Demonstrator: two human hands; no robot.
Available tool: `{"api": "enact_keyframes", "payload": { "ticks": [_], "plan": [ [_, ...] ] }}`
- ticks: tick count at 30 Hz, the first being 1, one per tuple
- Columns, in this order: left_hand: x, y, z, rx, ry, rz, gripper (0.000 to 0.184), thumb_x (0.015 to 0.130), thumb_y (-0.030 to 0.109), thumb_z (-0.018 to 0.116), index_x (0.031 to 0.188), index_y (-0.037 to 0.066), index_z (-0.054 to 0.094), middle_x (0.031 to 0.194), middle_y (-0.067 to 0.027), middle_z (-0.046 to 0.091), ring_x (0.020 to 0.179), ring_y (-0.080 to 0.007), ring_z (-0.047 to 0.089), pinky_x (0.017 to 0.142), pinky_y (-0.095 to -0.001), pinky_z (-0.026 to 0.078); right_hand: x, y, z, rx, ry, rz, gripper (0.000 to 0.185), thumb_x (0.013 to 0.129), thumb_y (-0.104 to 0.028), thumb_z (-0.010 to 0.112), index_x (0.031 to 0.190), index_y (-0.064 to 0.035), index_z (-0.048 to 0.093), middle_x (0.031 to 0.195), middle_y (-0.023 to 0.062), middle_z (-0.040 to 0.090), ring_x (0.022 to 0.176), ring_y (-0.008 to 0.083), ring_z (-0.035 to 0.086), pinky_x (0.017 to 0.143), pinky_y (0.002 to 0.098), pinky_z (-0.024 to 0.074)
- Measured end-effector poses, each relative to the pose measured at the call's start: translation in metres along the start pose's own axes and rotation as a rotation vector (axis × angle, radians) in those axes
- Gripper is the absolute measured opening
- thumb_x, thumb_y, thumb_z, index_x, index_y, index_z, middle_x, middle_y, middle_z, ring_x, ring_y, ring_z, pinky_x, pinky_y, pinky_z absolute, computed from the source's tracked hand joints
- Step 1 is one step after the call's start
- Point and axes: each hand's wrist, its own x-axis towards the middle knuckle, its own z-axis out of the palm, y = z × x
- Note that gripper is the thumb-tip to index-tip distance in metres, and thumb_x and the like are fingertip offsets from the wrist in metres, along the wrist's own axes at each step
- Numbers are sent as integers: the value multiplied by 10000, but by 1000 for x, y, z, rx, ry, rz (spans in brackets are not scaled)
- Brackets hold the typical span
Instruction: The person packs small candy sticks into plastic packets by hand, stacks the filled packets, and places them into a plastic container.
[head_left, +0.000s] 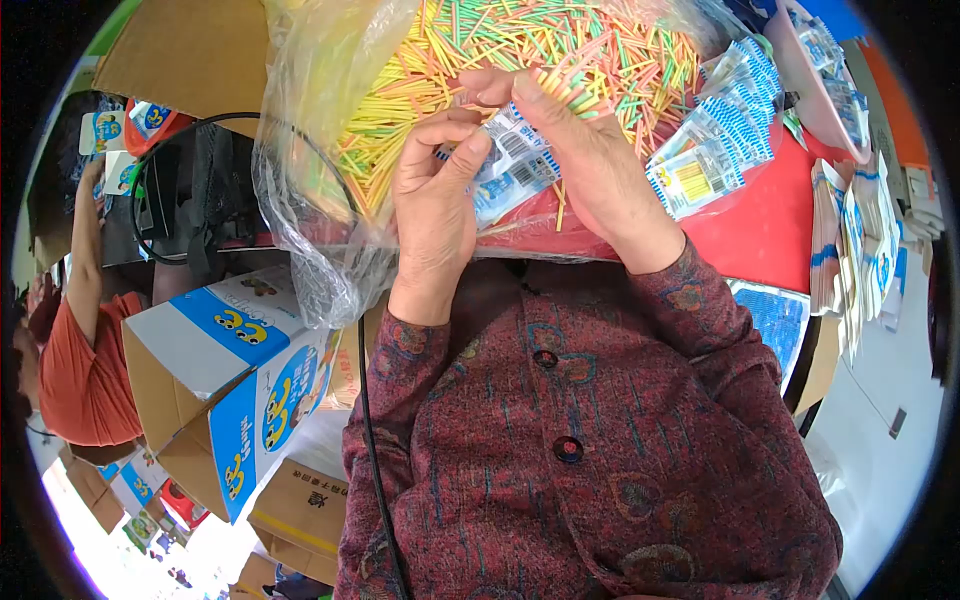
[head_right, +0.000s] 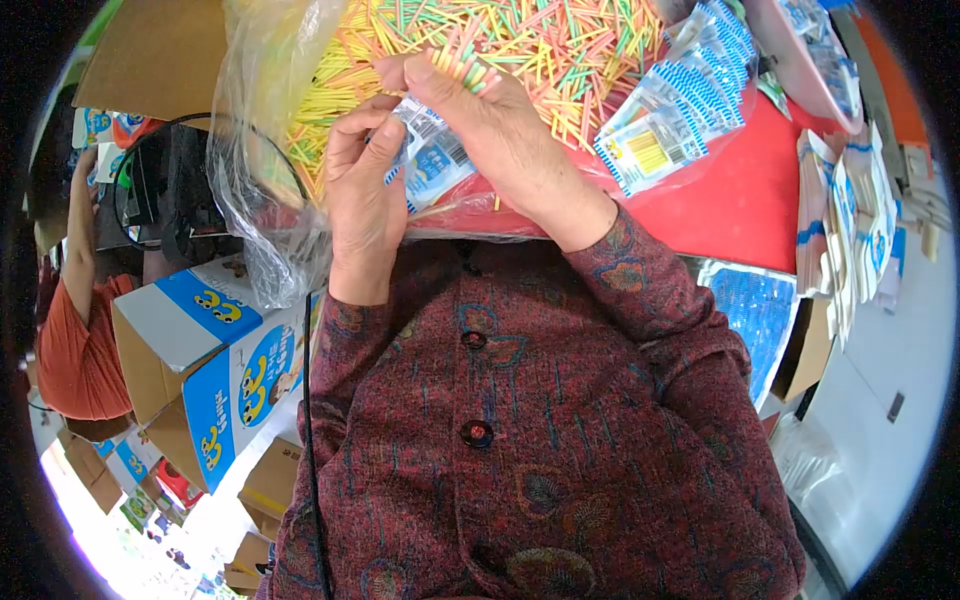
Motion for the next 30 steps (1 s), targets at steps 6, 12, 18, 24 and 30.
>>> {"api": "enact_keyframes", "payload": {
  "ticks": [6,12,18,24,30],
  "plan": [
    [-1,-1,6,167,-5,2,132,839,-10,641,961,29,609,1098,-49,552,981,-117,522,843,-251,443,4,-4,-14,-92,-5,45,390,967,-326,490,1104,17,613,1092,132,641,1055,184,578,942,305,438],
    [3,17,1,146,-100,-342,230,847,46,656,1069,22,601,1030,-35,600,918,-102,560,827,-257,466,5,-13,-22,-149,-113,99,370,947,-297,536,1117,24,607,1084,133,644,1054,197,590,924,306,452],
    [2,5,0,79,-112,-339,238,849,39,652,1077,14,591,970,-27,632,873,-108,586,818,-262,483,15,-8,-25,-57,-224,34,363,945,-279,539,1148,17,592,1116,128,633,1069,188,580,920,304,447],
    [4,-1,16,56,-27,-178,252,842,17,651,1082,13,573,1012,-49,626,894,-116,589,810,-260,492,11,-15,-18,-99,-43,-124,371,961,-274,505,1188,13,563,1120,127,630,1086,169,563,934,298,435],
    [2,1,20,128,-24,-85,285,838,6,652,1106,11,555,1036,-72,620,894,-117,596,790,-253,504,16,-15,-27,-3,-50,-149,371,968,-279,487,1211,-6,553,1111,116,636,1044,121,556,897,273,437]
  ]
}}
